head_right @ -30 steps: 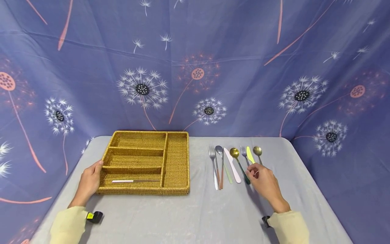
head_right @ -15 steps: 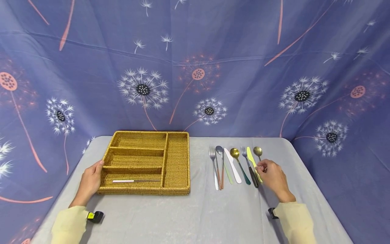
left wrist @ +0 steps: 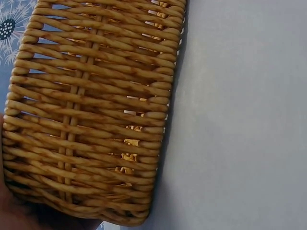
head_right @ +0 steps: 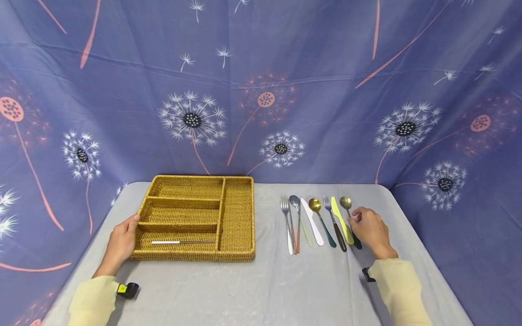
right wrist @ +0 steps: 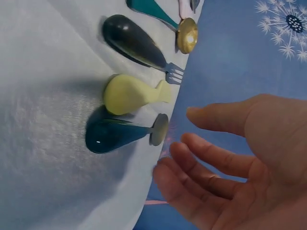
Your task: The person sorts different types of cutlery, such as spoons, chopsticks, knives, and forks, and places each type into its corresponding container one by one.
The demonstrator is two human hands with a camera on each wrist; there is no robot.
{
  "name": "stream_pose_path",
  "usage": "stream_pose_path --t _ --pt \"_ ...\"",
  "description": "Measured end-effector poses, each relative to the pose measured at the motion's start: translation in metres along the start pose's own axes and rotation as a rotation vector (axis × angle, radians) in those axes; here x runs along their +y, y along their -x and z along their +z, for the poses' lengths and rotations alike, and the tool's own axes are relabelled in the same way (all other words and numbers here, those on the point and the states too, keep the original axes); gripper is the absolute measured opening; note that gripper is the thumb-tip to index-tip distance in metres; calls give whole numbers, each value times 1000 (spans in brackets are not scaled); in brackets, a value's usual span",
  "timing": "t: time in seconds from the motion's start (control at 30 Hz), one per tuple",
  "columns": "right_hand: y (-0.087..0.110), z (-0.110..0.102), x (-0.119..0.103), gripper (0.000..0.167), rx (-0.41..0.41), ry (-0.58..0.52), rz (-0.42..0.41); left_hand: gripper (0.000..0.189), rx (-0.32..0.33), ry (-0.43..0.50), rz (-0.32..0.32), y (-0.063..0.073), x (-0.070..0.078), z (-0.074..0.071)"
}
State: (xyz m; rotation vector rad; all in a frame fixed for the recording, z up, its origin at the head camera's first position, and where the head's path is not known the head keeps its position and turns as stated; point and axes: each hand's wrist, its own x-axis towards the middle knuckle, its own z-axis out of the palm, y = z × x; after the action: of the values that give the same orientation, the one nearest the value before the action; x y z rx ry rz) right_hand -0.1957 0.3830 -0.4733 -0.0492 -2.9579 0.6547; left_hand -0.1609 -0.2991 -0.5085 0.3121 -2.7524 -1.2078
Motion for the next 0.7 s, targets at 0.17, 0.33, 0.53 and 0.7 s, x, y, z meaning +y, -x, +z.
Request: stream_pose_path --t 0.17,0.33,0.53,0.7 --pt "-3 4 6 33 -84 19 97 64 -4 -2 9 -1 1 0" --pt "-5 7 13 33 -159 36 138 64 -10 -8 13 -1 0 0" --pt "-7 10 15 29 -154 27 105 64 -8 -1 9 0 0 -1" --pt "-7 12 13 28 -142 19 98 64 -9 4 9 0 0 0"
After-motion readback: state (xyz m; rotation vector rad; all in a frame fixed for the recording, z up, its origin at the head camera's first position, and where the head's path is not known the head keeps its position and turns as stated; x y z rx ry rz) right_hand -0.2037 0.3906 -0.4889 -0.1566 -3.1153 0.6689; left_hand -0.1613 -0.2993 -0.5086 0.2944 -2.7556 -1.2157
